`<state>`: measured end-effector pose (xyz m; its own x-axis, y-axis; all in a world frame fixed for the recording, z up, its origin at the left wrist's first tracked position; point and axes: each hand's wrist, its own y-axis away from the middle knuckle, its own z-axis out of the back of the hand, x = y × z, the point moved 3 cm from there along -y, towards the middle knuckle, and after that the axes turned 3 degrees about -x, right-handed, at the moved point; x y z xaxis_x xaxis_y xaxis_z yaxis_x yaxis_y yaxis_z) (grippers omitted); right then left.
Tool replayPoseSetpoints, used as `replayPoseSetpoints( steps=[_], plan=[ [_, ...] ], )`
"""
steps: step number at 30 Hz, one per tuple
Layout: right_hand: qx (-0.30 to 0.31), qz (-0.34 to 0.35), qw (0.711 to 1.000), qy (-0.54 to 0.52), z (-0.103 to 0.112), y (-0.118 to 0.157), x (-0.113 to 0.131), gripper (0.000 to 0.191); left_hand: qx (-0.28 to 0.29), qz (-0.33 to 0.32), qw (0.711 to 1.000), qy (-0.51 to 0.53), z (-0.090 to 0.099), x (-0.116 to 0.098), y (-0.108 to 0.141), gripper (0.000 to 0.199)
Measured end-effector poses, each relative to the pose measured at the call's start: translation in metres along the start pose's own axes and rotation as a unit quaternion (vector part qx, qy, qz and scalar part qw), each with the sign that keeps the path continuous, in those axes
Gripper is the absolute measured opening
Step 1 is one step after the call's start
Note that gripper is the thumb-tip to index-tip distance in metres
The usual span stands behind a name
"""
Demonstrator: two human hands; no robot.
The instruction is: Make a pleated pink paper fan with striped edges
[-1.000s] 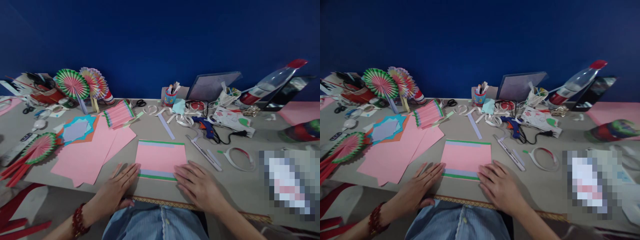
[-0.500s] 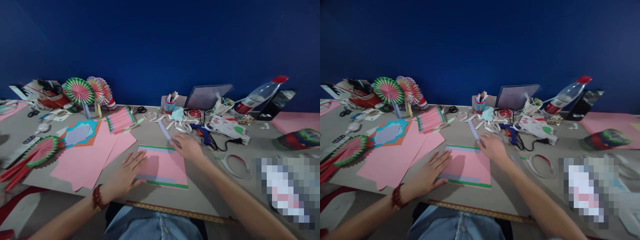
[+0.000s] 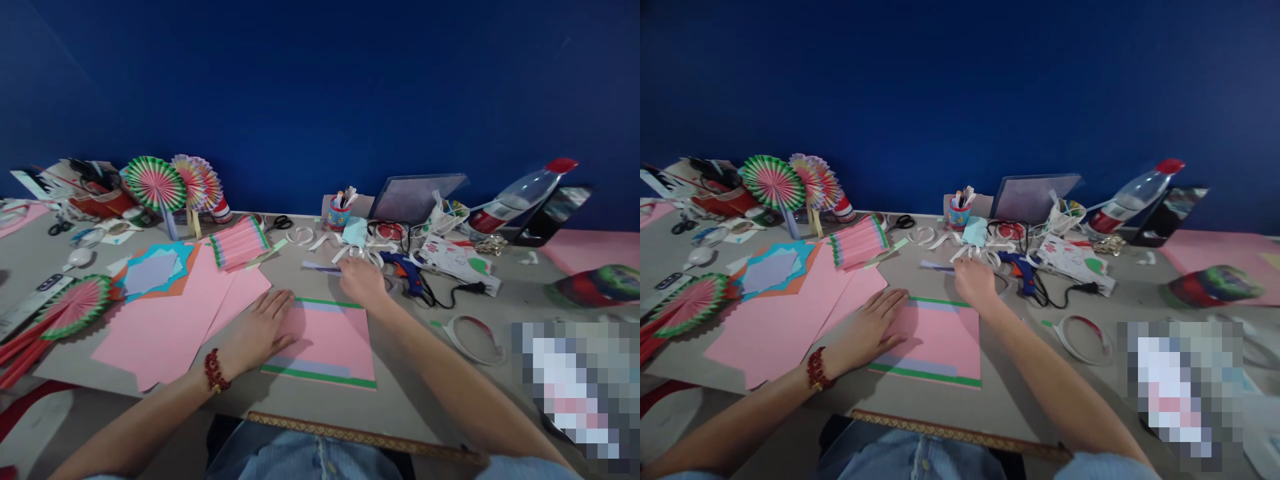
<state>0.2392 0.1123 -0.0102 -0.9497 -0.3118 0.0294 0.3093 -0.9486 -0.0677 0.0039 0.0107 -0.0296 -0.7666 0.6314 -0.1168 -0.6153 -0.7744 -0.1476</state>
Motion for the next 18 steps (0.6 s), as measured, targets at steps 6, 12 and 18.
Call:
replayPoseSetpoints(
  steps=[6, 12, 18],
  plan=[
    [-0.025, -0.016, 0.999, -0.016, 0.007, 0.0, -0.008, 0.02, 0.0, -0.036, 0.999, -0.012, -0.005, -0.007, -0.019, 0.087],
    [-0.126, 0.0, 0.979, -0.158, 0.016, 0.025, -0.031, 0.011, 0.025, -0.065, 0.997, 0.017, -0.012, -0.001, -0.017, 0.093],
    [-0.209, 0.183, 0.941, -0.192, 0.024, 0.078, -0.004, 0.012, -0.048, 0.068, 0.944, 0.321, 0.011, 0.011, -0.022, 0.063]
  ],
)
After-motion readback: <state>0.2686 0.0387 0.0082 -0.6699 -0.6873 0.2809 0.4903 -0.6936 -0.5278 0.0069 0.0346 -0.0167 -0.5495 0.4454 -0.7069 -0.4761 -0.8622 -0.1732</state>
